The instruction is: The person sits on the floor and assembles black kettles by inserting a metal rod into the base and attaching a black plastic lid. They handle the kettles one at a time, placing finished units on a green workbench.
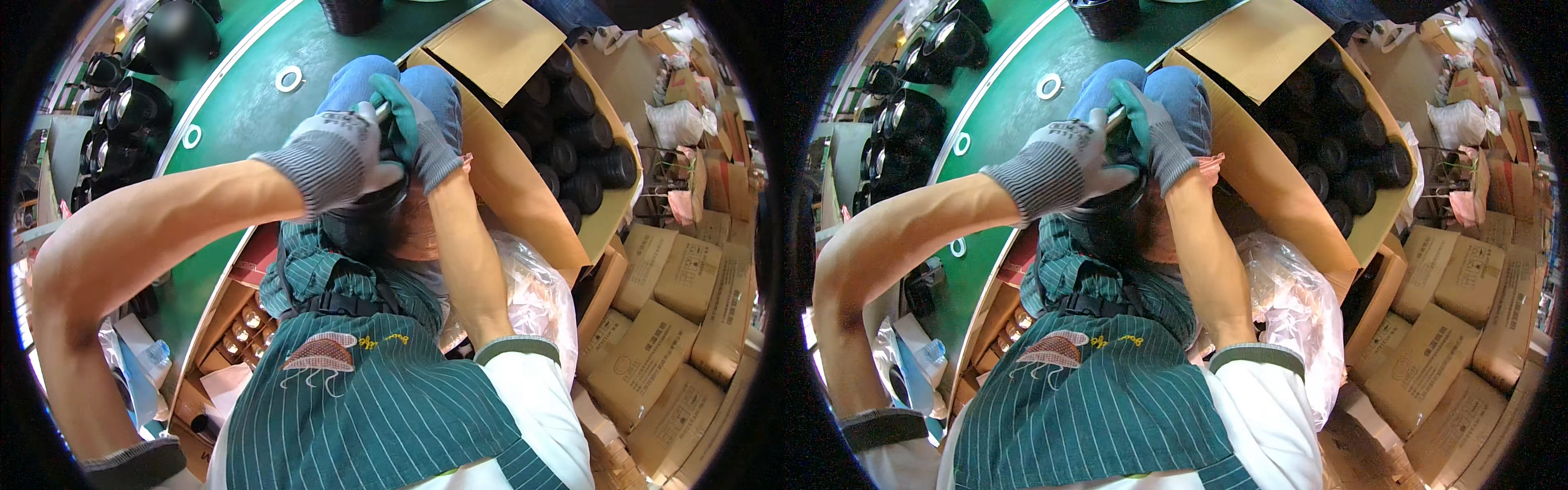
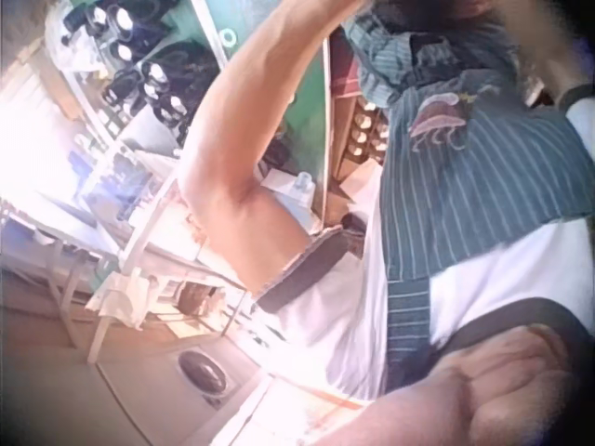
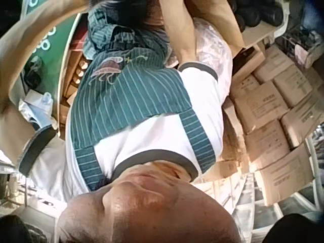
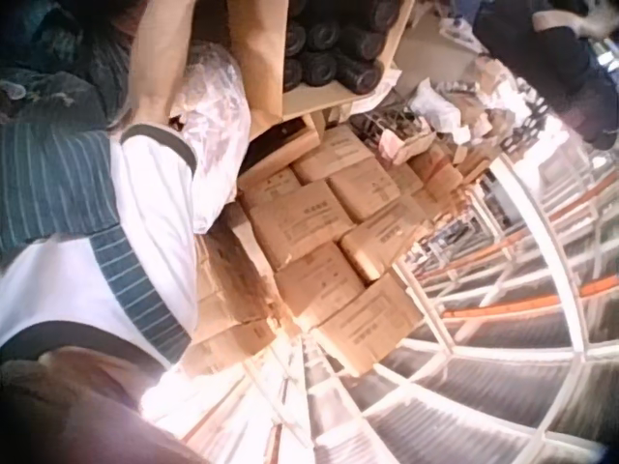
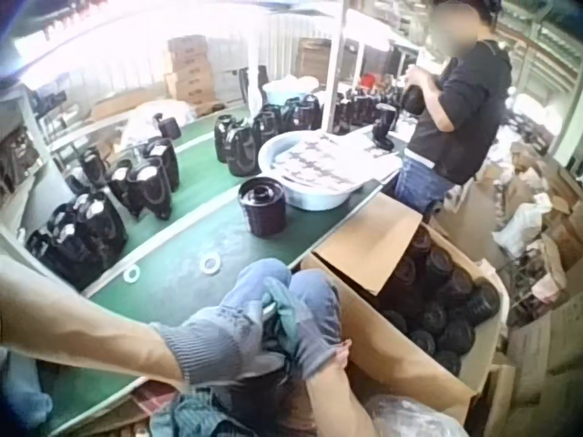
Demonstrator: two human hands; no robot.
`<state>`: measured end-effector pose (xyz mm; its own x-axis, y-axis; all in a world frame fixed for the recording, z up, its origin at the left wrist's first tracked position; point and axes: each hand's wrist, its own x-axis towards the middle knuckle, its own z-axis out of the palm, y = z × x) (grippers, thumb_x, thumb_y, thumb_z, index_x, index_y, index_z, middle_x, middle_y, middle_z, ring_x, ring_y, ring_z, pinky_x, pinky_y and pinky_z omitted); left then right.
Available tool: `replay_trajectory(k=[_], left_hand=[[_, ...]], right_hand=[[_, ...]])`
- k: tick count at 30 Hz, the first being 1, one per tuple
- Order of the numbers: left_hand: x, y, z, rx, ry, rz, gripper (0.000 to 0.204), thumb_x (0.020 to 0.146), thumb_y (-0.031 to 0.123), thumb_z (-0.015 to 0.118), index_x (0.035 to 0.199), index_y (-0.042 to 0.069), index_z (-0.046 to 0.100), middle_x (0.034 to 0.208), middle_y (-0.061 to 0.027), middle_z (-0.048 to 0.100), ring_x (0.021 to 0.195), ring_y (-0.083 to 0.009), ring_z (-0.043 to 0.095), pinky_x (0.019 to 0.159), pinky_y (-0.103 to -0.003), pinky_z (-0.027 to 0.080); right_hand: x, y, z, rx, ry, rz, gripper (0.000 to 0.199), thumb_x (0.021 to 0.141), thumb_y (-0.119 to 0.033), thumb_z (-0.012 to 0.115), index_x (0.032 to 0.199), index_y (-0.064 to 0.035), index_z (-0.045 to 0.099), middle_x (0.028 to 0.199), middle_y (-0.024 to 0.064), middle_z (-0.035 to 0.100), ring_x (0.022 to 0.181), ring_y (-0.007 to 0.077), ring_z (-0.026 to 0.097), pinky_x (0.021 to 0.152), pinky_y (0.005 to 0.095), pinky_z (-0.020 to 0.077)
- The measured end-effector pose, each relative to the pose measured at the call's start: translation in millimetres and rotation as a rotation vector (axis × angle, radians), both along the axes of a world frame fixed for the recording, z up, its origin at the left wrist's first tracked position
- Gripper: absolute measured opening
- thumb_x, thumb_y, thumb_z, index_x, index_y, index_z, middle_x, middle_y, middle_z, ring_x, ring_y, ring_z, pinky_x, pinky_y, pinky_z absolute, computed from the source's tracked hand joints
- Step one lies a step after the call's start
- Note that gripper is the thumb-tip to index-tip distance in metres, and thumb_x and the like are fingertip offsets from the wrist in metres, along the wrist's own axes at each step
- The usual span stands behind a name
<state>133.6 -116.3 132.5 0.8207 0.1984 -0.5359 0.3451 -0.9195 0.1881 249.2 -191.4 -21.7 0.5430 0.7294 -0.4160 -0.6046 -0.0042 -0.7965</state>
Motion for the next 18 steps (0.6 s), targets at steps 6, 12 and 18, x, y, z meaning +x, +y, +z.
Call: replay_trajectory(k=[6,12,18], left_hand=[[-20,14,-3,-0.055,-0.075,-0.196,0.082,0.089,0.058,0.073,0.134,-0.005,0.044,0.083,-0.0205,0.070,0.068,-0.0370,0.071,0.062,-0.043,0.058],[-17,58,-32,-0.204,-0.334,-0.598,0.084,0.084,0.065,0.075,0.132,0.001,0.048,0.075,-0.0160,0.065,0.063,-0.0316,0.069,0.058,-0.041,0.056],[-18,84,-58,-0.136,-0.464,-0.694,0.095,0.083,0.067,0.074,0.146,0.002,0.044,0.093,-0.0195,0.070,0.086,-0.0350,0.073,0.076,-0.042,0.061]], right_hand=[[-35,-34,14,-0.044,-0.414,-0.352,0.047,0.104,-0.048,0.060,0.093,-0.0048,0.074,0.078,-0.0009,0.063,0.068,0.0083,0.057,0.061,0.0249,0.0453],[-67,-74,22,0.038,-0.590,-0.465,0.041,0.110,-0.040,0.054,0.104,-0.0019,0.067,0.101,0.0138,0.074,0.070,0.0096,0.063,0.062,0.0251,0.0525],[-76,-59,51,0.248,-0.484,-0.466,0.038,0.112,-0.033,0.051,0.100,0.0008,0.064,0.102,0.0207,0.076,0.082,0.0177,0.071,0.075,0.0313,0.0594]])
